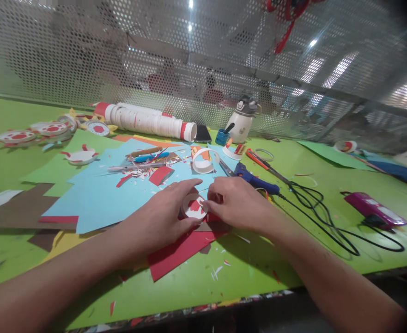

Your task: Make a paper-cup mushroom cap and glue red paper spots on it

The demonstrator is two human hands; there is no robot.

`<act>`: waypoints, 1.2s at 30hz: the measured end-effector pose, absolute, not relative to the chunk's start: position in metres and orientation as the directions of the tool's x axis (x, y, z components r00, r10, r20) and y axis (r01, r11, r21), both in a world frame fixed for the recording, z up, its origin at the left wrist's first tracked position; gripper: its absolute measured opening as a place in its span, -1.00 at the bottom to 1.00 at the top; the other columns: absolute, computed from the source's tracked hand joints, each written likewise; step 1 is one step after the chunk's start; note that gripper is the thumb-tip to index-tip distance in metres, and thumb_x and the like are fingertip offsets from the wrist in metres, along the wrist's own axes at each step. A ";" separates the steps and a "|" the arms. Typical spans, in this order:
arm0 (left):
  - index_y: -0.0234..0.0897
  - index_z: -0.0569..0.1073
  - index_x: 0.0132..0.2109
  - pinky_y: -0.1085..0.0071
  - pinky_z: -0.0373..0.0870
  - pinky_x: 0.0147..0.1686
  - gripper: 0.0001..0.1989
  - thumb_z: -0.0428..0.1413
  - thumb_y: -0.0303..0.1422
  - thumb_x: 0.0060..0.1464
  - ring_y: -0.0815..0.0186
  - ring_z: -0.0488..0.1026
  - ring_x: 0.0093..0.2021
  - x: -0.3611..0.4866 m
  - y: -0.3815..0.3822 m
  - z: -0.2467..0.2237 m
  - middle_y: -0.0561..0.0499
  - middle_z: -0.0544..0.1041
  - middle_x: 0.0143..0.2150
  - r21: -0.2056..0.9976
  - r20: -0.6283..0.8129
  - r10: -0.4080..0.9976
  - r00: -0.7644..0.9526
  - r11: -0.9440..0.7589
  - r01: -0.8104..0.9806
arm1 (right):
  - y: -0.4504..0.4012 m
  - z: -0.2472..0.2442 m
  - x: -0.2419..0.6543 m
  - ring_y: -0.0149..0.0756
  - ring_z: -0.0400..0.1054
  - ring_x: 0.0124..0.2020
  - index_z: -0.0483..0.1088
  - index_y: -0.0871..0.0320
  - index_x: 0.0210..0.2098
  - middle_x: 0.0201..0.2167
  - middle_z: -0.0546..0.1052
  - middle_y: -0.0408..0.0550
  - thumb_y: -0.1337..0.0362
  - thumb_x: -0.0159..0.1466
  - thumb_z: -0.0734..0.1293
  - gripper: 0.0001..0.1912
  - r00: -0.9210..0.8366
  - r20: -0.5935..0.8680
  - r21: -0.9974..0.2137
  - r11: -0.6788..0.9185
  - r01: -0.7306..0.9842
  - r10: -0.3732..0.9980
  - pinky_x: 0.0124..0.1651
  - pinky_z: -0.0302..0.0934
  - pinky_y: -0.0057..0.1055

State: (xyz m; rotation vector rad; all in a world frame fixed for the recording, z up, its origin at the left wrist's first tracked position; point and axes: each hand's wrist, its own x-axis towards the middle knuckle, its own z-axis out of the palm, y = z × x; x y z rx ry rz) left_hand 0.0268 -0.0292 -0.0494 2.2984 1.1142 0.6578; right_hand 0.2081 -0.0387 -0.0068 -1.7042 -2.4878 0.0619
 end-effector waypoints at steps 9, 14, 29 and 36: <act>-0.20 0.15 0.25 0.23 0.36 -0.11 -0.37 0.10 -0.35 0.01 0.13 0.43 -0.04 0.026 -0.028 -0.051 -0.13 0.43 0.08 0.610 0.207 0.807 0.553 -0.548 0.572 | -0.039 -0.003 0.211 -0.42 0.25 -0.48 0.42 0.19 -0.52 -0.51 0.46 -0.12 0.33 0.18 0.31 -0.84 -0.331 0.129 -0.162 0.349 0.923 0.935 -0.41 0.05 -0.45; -0.24 0.17 0.23 0.25 0.37 -0.12 -0.41 0.08 -0.34 0.04 0.14 0.43 -0.05 0.028 -0.030 -0.047 -0.13 0.45 0.05 0.616 0.186 0.811 0.555 -0.536 0.577 | -0.042 -0.006 0.205 -0.39 0.24 -0.47 0.40 0.19 -0.51 -0.48 0.46 -0.11 0.26 0.20 0.31 -0.81 -0.349 0.096 -0.105 0.359 0.928 0.932 -0.44 0.00 -0.43; -0.26 0.18 0.22 0.27 0.34 -0.13 -0.43 0.07 -0.31 0.06 0.14 0.40 -0.01 0.030 -0.031 -0.045 -0.12 0.45 0.06 0.600 0.170 0.810 0.562 -0.537 0.593 | -0.040 -0.008 0.204 -0.38 0.22 -0.48 0.36 0.17 -0.52 -0.48 0.45 -0.11 0.24 0.20 0.29 -0.80 -0.315 0.060 -0.094 0.320 0.943 0.947 -0.49 -0.07 -0.43; -0.25 0.18 0.22 0.26 0.35 -0.12 -0.42 0.08 -0.33 0.04 0.14 0.41 -0.02 0.030 -0.031 -0.046 -0.12 0.45 0.05 0.596 0.184 0.805 0.564 -0.548 0.587 | -0.038 -0.010 0.206 -0.39 0.22 -0.48 0.37 0.17 -0.53 -0.50 0.45 -0.11 0.25 0.20 0.30 -0.80 -0.321 0.070 -0.122 0.328 0.937 0.944 -0.48 -0.06 -0.44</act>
